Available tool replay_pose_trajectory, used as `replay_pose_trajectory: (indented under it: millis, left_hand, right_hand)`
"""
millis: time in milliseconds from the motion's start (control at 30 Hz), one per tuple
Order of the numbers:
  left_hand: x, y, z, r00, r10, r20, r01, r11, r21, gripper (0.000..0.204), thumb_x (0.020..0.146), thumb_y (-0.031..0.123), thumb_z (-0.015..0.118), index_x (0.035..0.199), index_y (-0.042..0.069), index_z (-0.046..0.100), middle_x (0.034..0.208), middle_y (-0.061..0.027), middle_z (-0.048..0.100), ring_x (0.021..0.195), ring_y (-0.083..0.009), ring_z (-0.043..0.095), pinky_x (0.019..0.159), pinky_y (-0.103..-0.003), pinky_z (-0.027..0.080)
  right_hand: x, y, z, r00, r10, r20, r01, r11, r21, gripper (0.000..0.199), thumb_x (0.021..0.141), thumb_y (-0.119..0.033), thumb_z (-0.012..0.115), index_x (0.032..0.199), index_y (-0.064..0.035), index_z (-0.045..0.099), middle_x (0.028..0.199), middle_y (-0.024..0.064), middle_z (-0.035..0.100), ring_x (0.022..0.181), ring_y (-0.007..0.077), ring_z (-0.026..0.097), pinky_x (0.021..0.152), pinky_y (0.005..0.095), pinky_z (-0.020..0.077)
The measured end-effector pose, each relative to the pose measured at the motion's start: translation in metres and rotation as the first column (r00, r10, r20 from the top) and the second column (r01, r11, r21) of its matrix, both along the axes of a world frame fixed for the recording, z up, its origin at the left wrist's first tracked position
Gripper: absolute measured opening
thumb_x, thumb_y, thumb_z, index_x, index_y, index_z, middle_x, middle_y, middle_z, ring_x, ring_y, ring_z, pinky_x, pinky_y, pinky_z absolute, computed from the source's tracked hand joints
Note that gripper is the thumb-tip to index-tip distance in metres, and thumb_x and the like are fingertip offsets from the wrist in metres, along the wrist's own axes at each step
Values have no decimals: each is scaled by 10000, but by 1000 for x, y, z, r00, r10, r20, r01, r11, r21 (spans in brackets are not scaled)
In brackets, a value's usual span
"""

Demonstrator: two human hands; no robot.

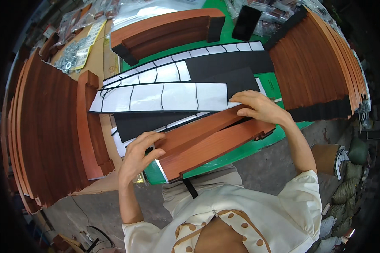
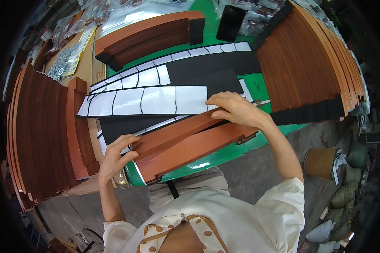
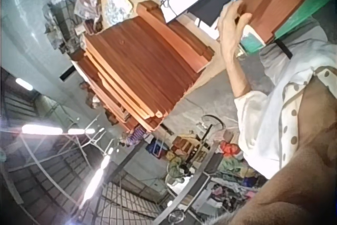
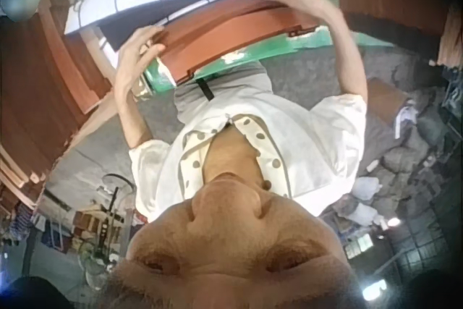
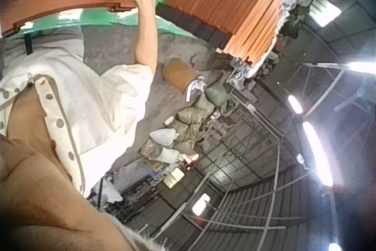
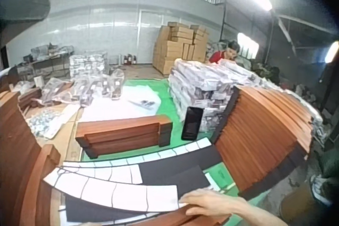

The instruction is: Applying black foam adhesive strips to curved wooden furniture components.

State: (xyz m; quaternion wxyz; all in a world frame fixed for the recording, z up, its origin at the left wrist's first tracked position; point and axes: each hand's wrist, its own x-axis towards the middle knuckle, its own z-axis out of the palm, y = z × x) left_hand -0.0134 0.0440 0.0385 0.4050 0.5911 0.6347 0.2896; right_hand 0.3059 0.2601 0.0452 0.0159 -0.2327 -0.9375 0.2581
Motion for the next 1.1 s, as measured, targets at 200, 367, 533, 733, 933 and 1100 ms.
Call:
replay_pose_trajectory:
  millis: [200,367,533,733,933,1100]
  left_hand:
    - [-2,0,-3,982,71,-178,-97,985,-146,708,750,314,737,1328,37,435,1196,-215,557,1004,-301,594,840,-369,481]
    - [1,1,-9,969,237,70,-215,948,-236,749,746,249,740,1372,52,378,1205,-223,535,856,-210,571,731,-337,498]
    - [9,-3,-18,899,351,262,-330,936,-122,753,714,112,759,1360,29,381,1270,-185,484,881,-167,548,681,-285,480]
    - [31,-14,-3,773,475,420,-590,782,202,796,676,-98,694,1384,-7,342,1402,-189,373,964,-165,555,698,-232,467]
    - [43,-59,3,807,566,169,-590,764,261,395,648,-93,729,1025,-12,639,1096,-93,650,610,-32,457,528,-163,350]
    - [54,-71,-13,891,440,111,-448,814,371,386,665,-67,746,1025,-3,621,1102,-108,625,844,-120,579,657,-213,445]
  right_hand:
    - [-1,14,-3,906,-146,397,172,985,-28,513,845,-360,622,1239,-44,530,1211,127,563,1043,318,574,876,392,457]
    - [17,32,-26,833,-443,332,469,883,1,498,864,-437,581,1158,-35,592,1053,185,614,1027,340,570,875,403,453]
    - [30,27,-35,836,-520,174,540,837,-92,483,815,-295,682,1208,-40,562,1141,181,575,1032,305,564,900,383,449]
    - [54,8,-33,503,-854,-135,589,453,-670,535,773,-126,737,1255,-22,528,1279,114,492,1084,187,501,891,313,444]
    - [78,-27,1,469,-818,-333,473,551,-687,370,797,-40,688,1151,7,593,1073,43,606,943,106,551,870,254,444]
    - [99,-48,-9,438,-828,-350,478,545,-689,341,789,-26,682,1121,0,609,1087,44,612,962,103,569,883,247,446]
